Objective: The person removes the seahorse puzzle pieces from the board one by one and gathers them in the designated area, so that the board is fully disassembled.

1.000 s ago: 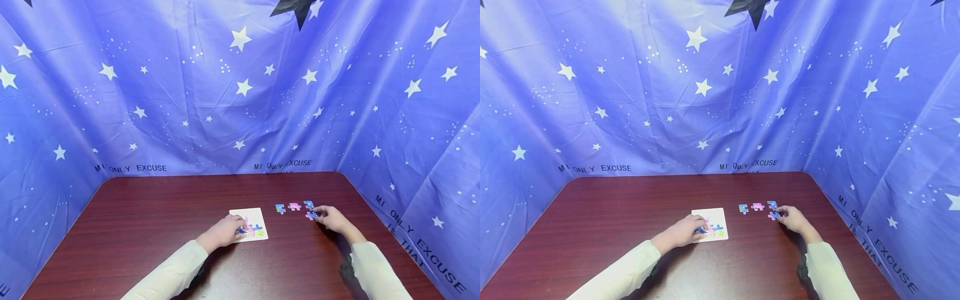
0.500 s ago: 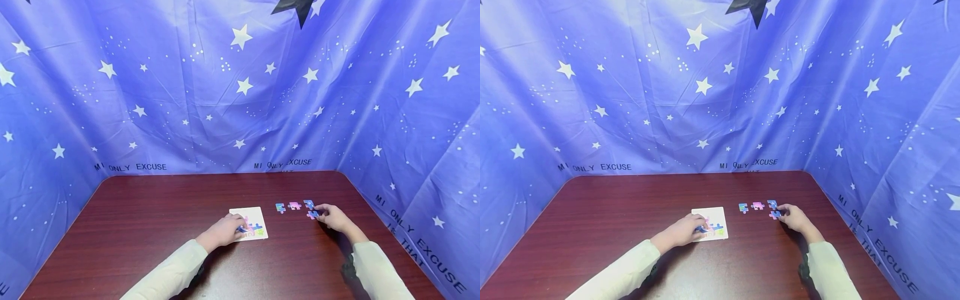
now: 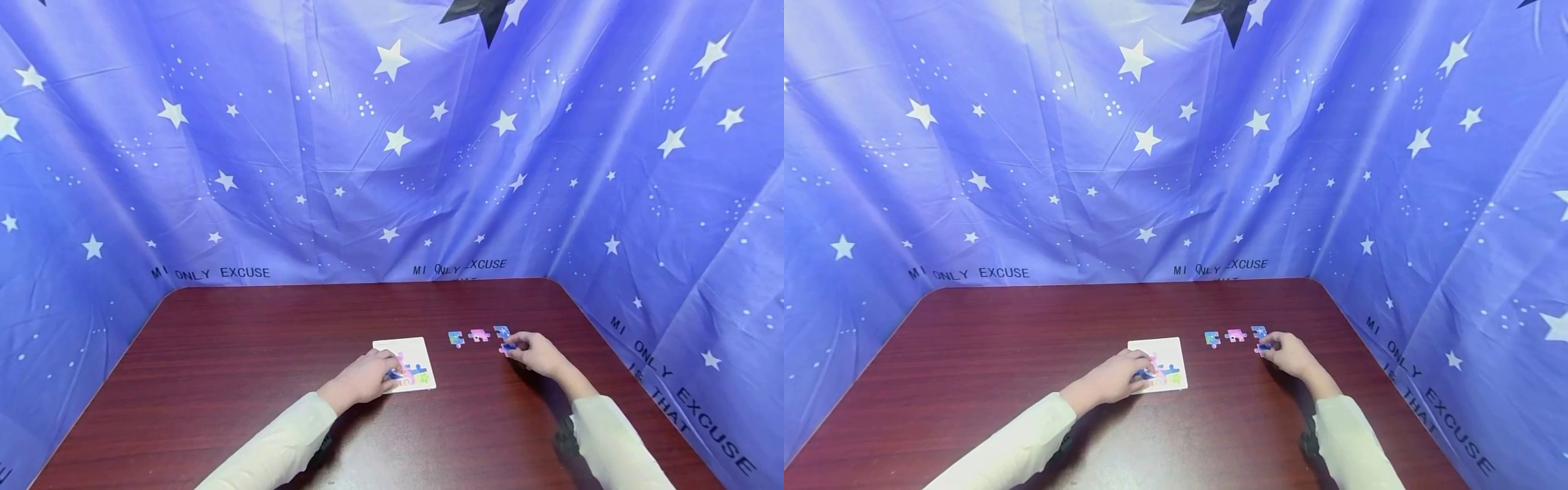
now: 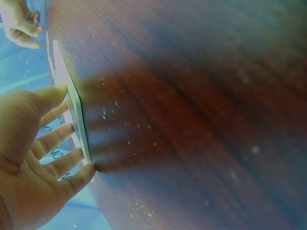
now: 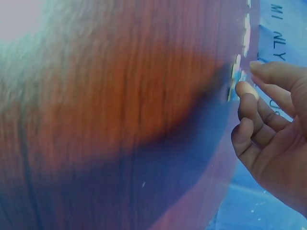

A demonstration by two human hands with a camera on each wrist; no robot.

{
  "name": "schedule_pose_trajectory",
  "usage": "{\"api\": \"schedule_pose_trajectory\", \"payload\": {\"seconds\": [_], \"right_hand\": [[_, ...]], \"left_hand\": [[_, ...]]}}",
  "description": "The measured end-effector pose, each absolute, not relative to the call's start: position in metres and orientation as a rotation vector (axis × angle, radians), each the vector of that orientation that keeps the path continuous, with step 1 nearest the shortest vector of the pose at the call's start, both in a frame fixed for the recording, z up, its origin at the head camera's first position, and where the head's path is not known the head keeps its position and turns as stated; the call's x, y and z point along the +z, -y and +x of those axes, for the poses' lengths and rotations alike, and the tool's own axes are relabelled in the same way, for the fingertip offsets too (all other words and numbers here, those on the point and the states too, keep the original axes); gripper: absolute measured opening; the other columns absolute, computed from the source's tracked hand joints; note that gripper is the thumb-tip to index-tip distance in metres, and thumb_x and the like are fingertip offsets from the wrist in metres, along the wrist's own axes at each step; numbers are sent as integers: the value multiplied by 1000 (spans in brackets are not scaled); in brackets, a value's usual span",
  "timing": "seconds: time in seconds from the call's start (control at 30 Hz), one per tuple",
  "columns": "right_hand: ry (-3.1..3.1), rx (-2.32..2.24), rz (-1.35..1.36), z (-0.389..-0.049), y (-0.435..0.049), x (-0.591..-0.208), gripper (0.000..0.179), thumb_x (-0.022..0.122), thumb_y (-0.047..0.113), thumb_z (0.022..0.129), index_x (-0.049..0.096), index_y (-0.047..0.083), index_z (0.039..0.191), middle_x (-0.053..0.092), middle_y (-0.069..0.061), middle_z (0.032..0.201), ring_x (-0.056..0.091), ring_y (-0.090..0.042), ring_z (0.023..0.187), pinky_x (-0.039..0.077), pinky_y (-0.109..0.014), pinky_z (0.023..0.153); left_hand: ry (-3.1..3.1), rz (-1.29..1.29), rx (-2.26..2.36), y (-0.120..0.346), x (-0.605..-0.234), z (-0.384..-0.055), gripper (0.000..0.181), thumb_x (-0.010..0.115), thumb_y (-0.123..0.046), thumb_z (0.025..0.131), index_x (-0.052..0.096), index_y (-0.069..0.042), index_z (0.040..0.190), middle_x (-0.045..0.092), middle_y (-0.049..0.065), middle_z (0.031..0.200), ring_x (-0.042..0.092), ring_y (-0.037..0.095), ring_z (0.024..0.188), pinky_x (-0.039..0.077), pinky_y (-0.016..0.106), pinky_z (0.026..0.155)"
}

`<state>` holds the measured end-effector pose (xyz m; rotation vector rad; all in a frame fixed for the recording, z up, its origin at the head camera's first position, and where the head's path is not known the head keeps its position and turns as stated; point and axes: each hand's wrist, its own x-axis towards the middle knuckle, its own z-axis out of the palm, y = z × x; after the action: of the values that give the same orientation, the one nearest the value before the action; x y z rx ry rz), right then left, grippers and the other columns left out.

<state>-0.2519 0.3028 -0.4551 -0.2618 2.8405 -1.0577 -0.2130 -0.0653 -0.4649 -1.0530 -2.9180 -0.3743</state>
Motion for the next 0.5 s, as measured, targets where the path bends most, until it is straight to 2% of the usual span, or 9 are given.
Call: {"api": "schedule_pose_trajectory", "payload": {"seconds": [0.17, 0.5], "right_hand": [[-2835, -1061, -339, -251, -294, -451, 28, 65, 9, 85, 62, -8, 107, 51, -1, 61, 48, -12, 49, 44, -26, 48], [-2791, -1082, -413, -250, -270, -448, 30, 66, 13, 84, 63, -5, 109, 54, -4, 69, 47, -10, 51, 43, -25, 48]], "left_hand": [[2915, -1048, -362, 65, -467, -212, 18, 62, -27, 90, 64, -18, 105, 60, 1, 119, 56, 22, 110, 47, 37, 88], [2938, -1024, -408, 66, -466, -209, 21, 61, -29, 90, 64, -19, 108, 59, 1, 121, 54, 21, 115, 46, 40, 91]]}}
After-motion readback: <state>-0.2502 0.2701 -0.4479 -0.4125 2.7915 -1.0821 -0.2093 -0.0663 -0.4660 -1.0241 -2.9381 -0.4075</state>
